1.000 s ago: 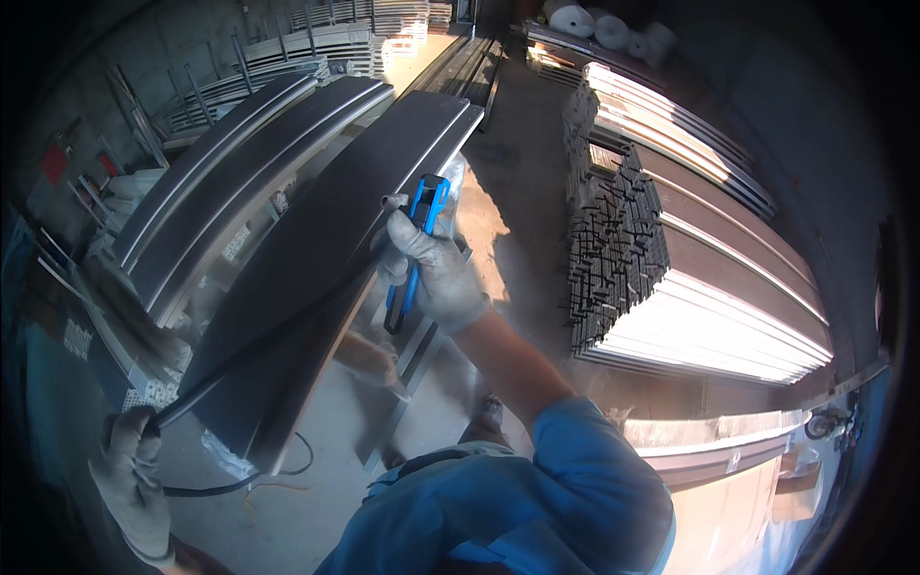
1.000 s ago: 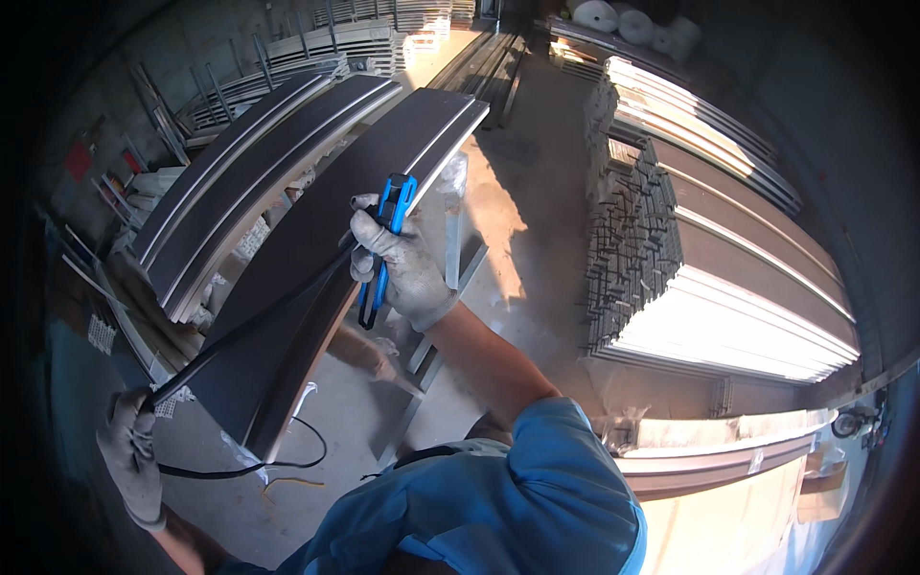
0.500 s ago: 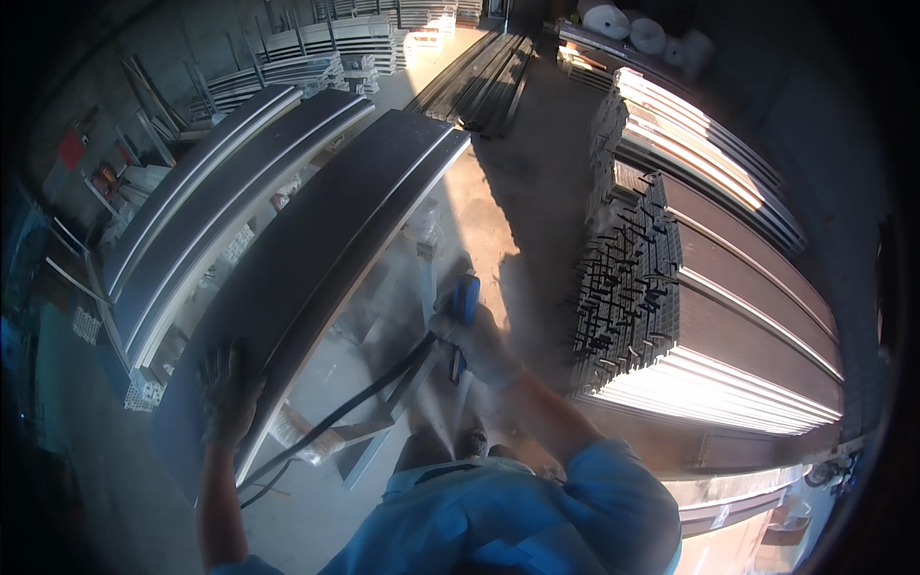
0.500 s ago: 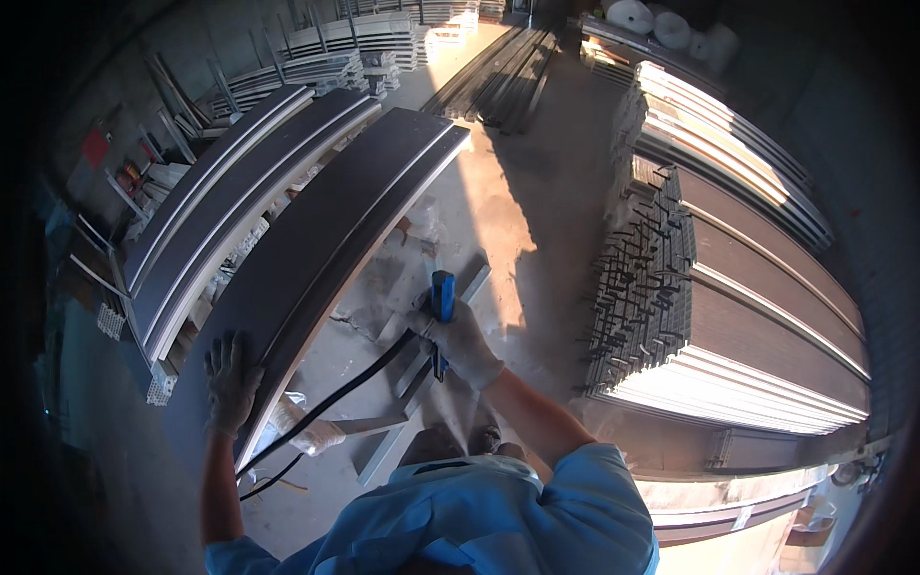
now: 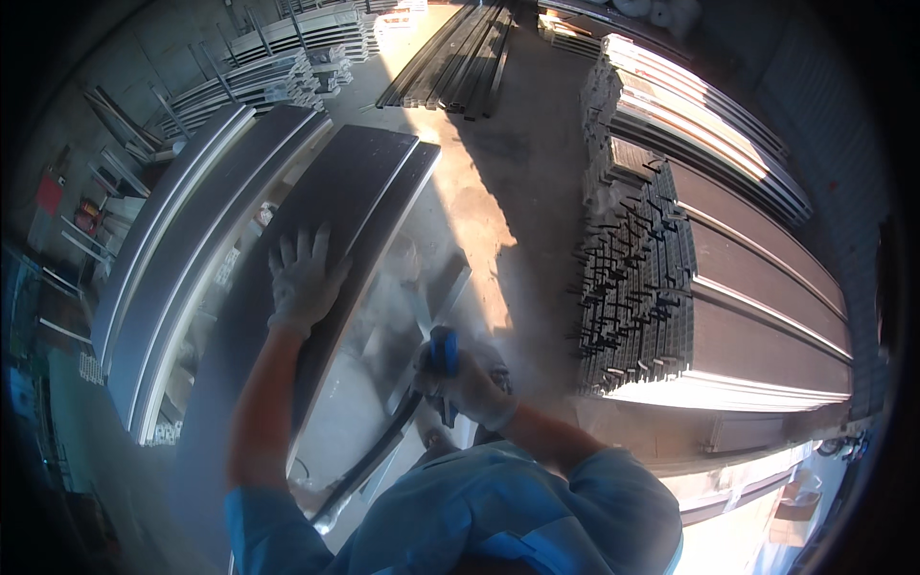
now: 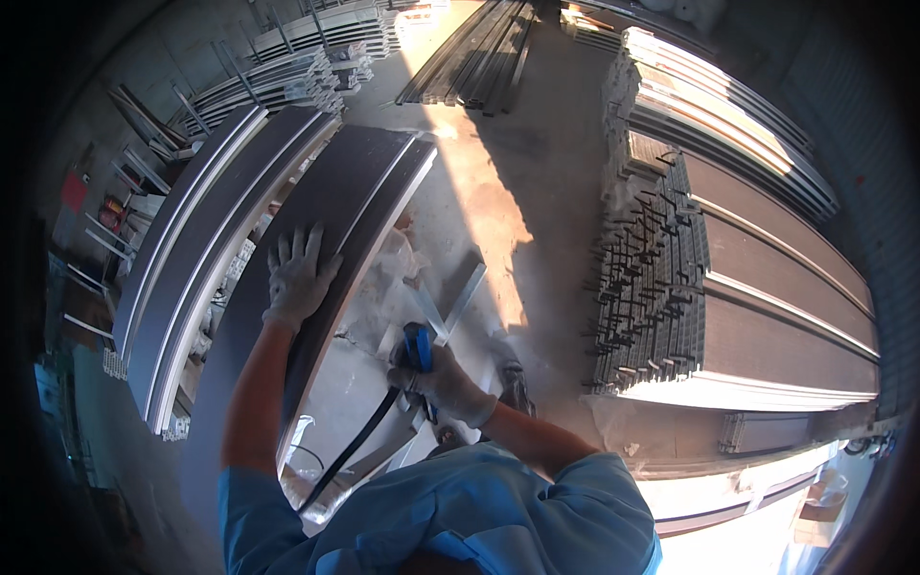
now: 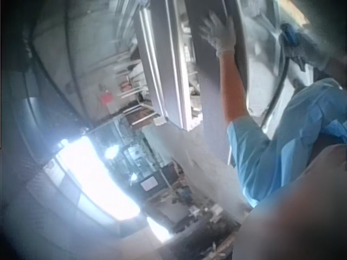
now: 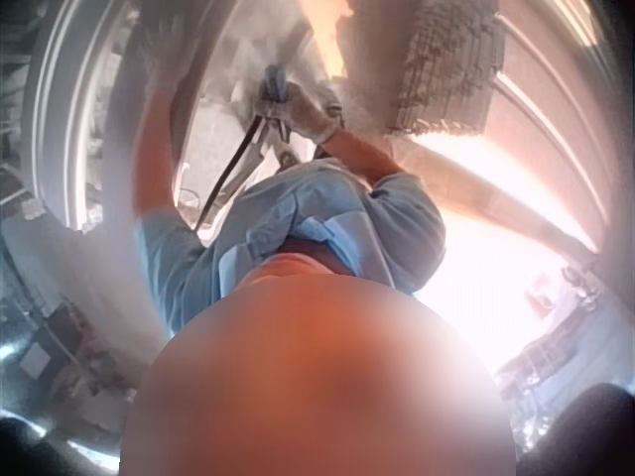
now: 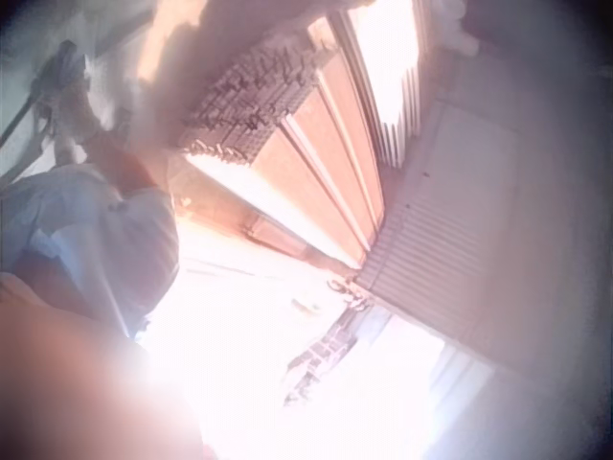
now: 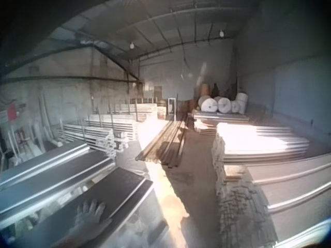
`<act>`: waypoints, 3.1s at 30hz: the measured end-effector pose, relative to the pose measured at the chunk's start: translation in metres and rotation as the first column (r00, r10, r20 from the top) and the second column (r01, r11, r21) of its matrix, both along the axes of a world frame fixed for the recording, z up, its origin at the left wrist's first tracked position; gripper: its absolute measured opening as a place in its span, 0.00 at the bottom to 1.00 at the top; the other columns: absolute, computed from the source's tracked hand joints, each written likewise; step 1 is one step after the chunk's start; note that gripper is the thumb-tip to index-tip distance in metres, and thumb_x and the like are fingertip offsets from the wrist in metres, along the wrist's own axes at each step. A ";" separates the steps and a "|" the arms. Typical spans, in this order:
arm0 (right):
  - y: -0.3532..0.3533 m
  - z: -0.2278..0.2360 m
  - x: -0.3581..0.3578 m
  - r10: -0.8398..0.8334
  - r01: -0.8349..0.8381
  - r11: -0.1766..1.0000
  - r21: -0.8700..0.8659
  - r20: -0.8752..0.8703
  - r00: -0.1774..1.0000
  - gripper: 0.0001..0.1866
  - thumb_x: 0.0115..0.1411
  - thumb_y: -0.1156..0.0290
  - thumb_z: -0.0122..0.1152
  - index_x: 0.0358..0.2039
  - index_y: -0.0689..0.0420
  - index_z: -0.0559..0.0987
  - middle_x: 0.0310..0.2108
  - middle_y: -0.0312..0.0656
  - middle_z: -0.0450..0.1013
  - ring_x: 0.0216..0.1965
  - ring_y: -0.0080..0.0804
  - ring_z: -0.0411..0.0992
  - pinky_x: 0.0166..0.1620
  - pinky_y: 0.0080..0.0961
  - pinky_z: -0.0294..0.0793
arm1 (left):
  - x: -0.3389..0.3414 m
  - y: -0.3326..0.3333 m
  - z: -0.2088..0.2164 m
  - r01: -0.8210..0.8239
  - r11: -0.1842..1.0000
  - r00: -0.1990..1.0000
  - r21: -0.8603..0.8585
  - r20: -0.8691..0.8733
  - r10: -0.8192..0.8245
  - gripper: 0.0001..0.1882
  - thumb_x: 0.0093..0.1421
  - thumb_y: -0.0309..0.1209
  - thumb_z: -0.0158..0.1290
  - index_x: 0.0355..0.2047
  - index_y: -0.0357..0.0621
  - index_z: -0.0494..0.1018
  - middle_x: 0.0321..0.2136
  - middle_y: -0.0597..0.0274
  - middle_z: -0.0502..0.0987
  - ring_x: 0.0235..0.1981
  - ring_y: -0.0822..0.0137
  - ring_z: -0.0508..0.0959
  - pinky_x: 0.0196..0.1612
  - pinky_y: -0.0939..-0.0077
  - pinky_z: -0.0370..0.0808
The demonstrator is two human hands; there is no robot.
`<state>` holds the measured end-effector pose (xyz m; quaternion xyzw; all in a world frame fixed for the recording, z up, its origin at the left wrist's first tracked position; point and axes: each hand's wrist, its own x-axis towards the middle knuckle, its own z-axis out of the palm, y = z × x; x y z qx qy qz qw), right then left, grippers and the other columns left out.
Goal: The person picks up dark rectangular panels from a stack, places them on a metal workbench, and uses a blue utility knife to cut along the edges. They then insert a thin strip into the cut groove and stack the finished panels with others.
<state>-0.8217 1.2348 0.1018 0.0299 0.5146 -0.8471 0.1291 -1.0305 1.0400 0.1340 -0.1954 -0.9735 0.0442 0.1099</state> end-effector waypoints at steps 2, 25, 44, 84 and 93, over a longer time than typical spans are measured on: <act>0.011 -0.005 -0.020 0.052 -0.049 0.995 -0.092 0.021 0.998 0.13 0.59 0.67 0.69 0.39 0.55 0.73 0.26 0.31 0.71 0.21 0.17 0.69 0.25 0.18 0.68 | -0.040 0.034 -0.007 0.004 1.000 1.000 -0.006 -0.006 -0.004 0.36 0.65 0.57 0.42 0.67 0.53 0.57 0.66 0.45 0.59 0.66 0.37 0.57 0.67 0.40 0.50; 0.133 0.035 -0.224 -0.140 0.132 0.989 -0.074 -0.122 0.983 0.14 0.57 0.72 0.68 0.39 0.56 0.71 0.23 0.32 0.68 0.17 0.20 0.68 0.21 0.18 0.68 | 0.030 0.109 0.050 -0.460 0.436 0.642 0.774 0.628 -0.439 0.24 0.61 0.36 0.61 0.53 0.38 0.68 0.35 0.55 0.80 0.26 0.68 0.81 0.27 0.74 0.78; 0.179 0.027 -0.346 -0.032 0.061 0.989 0.132 -0.205 0.978 0.12 0.57 0.67 0.71 0.31 0.56 0.75 0.20 0.29 0.68 0.17 0.15 0.63 0.22 0.14 0.63 | -0.011 0.157 0.024 -0.130 0.936 0.965 0.326 -0.177 0.196 0.14 0.54 0.23 0.54 0.41 0.47 0.77 0.33 0.60 0.75 0.34 0.58 0.77 0.38 0.63 0.71; 0.173 -0.007 -0.400 -0.156 0.161 0.987 0.006 -0.215 0.964 0.09 0.54 0.70 0.71 0.26 0.60 0.78 0.18 0.32 0.69 0.17 0.17 0.64 0.22 0.17 0.61 | -0.140 0.190 0.036 0.177 0.948 0.984 0.266 -0.069 -0.164 0.26 0.53 0.39 0.61 0.53 0.49 0.74 0.56 0.59 0.73 0.56 0.50 0.69 0.60 0.52 0.61; 0.169 -0.018 -0.397 -0.177 0.176 0.984 -0.016 -0.129 0.976 0.09 0.55 0.72 0.70 0.28 0.60 0.77 0.18 0.33 0.70 0.18 0.18 0.65 0.23 0.17 0.63 | -0.150 0.182 0.034 0.211 0.941 0.976 0.265 -0.001 -0.218 0.27 0.56 0.43 0.60 0.54 0.47 0.74 0.56 0.55 0.73 0.60 0.47 0.67 0.63 0.51 0.60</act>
